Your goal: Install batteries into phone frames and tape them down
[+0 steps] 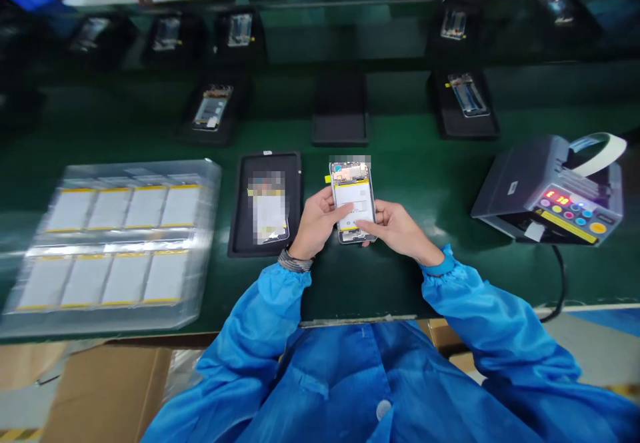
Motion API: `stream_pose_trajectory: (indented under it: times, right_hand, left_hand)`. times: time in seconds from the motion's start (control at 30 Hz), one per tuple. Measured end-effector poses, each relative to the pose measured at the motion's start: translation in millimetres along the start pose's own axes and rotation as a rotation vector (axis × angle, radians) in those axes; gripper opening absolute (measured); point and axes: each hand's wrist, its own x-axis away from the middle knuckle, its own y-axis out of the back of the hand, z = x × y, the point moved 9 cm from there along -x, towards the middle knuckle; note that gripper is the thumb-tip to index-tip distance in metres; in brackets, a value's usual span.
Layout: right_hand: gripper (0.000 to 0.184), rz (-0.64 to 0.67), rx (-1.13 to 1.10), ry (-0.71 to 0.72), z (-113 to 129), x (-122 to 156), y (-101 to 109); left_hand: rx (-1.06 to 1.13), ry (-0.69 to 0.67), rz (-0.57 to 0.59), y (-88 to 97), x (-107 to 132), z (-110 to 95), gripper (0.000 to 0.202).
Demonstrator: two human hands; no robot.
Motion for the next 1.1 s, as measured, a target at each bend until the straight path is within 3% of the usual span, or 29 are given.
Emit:
stream_pose_trajectory:
  times: [0.33, 0.47, 0.6, 0.67, 0.73, 0.83, 0.9, 1.0, 1.1]
  right_hand:
    - [0.061, 0.035, -0.143, 0.02, -19, -12, -3]
    - [0.062, 0.019, -0.151, 0.008, -24, -13, 5]
    - [0.064, -0.063, -0.18, 0.048, -23, -18, 15]
    - [0.064, -0.086, -0.24, 0.06, -21, -22, 19]
    - [0.063, -0.101, -0.311, 0.064, -20, -26, 24]
    - [0.06, -0.119, -0.354, 0.08, -20, -33, 30]
    - [0.059, -0.138, -0.337, 0.095, -23, -37, 31]
    - [0.06, -0.145, -0.306, 0.116, -27, -41, 28]
    - [0.056, -0.221, -0.266, 0.195, -22, -40, 34]
  left_hand:
    - [-0.078, -0.001, -0.114, 12.2, 0, -9, 0.06]
    - [-0.137, 0.018, -0.1, -1.2, -1, -12, 0.057]
    - [-0.247, 0.05, 0.009, -18.9, -13, -22, 0.055]
    - [-0.3, 0.071, 0.05, -17.4, -32, -31, 0.057]
    - [-0.351, 0.055, 0.013, -2.6, -65, -47, 0.061]
    - [-0.475, -0.006, -0.222, 38.3, -131, -83, 0.065]
    - [-0.576, 0.028, -0.337, 58.6, -174, -99, 0.061]
    - [-0.66, 0.099, -0.344, 64.7, -224, -108, 0.045]
    - [-0.749, 0.149, -0.329, 60.0, -253, -100, 0.034]
